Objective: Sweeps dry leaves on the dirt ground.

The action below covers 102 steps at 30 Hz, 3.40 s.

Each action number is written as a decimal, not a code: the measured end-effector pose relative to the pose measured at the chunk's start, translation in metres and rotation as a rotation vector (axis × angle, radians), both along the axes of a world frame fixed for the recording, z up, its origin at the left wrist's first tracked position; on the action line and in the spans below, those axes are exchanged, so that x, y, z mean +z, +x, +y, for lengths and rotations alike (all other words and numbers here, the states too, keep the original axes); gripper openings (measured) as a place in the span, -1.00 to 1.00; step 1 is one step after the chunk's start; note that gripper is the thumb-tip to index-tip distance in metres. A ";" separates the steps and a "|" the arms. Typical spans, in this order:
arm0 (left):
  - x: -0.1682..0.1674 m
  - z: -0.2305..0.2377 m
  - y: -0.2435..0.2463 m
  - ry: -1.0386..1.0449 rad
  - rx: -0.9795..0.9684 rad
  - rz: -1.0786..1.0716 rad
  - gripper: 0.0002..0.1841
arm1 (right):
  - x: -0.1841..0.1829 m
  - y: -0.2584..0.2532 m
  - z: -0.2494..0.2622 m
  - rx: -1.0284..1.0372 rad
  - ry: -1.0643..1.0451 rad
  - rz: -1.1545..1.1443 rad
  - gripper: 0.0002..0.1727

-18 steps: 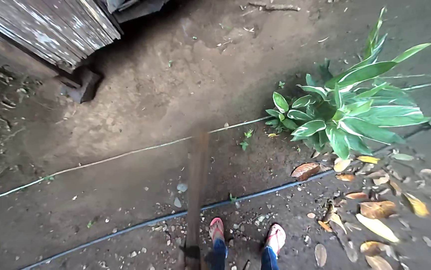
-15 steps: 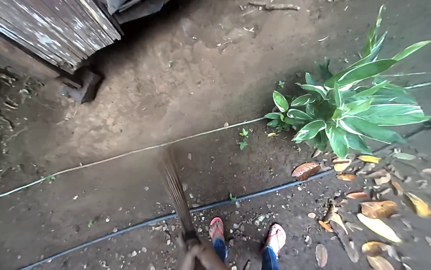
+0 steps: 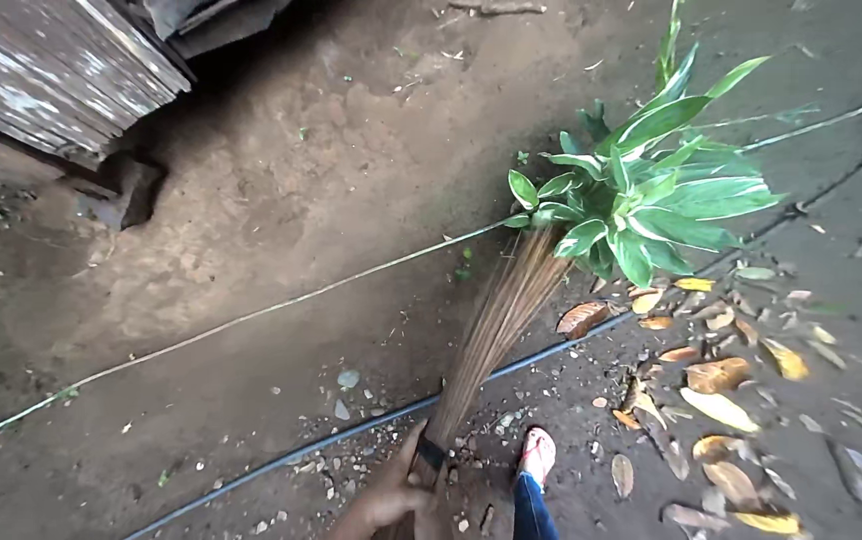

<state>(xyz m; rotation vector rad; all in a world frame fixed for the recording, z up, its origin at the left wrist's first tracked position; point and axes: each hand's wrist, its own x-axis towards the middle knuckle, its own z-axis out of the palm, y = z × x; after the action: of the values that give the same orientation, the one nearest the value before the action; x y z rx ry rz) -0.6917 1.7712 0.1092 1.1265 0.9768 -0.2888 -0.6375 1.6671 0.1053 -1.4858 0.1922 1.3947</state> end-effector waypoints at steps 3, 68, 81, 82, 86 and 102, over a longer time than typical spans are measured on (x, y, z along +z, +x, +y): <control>-0.008 -0.023 0.026 0.033 0.254 0.095 0.40 | -0.009 0.040 -0.004 0.157 0.062 -0.035 -0.25; 0.064 -0.627 0.347 -0.273 0.342 0.196 -0.21 | 0.053 0.363 -0.602 0.150 -0.156 -0.003 -0.46; -0.020 -0.643 0.544 -0.389 0.114 0.005 -0.29 | 0.016 0.550 -0.613 -0.027 -0.312 -0.210 -0.49; -0.014 -0.650 0.541 -0.366 0.133 -0.003 -0.21 | 0.021 0.547 -0.621 -0.009 -0.289 -0.206 -0.42; 0.051 -0.708 0.498 -0.376 0.225 0.094 -0.12 | 0.069 0.518 -0.681 0.175 -0.285 -0.108 -0.39; 0.043 -0.748 0.566 -0.392 -0.031 0.144 -0.11 | 0.072 0.556 -0.739 -0.203 -0.185 0.061 -0.69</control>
<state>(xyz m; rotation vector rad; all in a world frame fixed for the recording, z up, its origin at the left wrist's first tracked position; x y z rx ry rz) -0.1259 1.0228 0.1525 0.7702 0.9782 -0.5671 -0.0812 0.9285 0.1776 -1.5278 0.5087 1.2856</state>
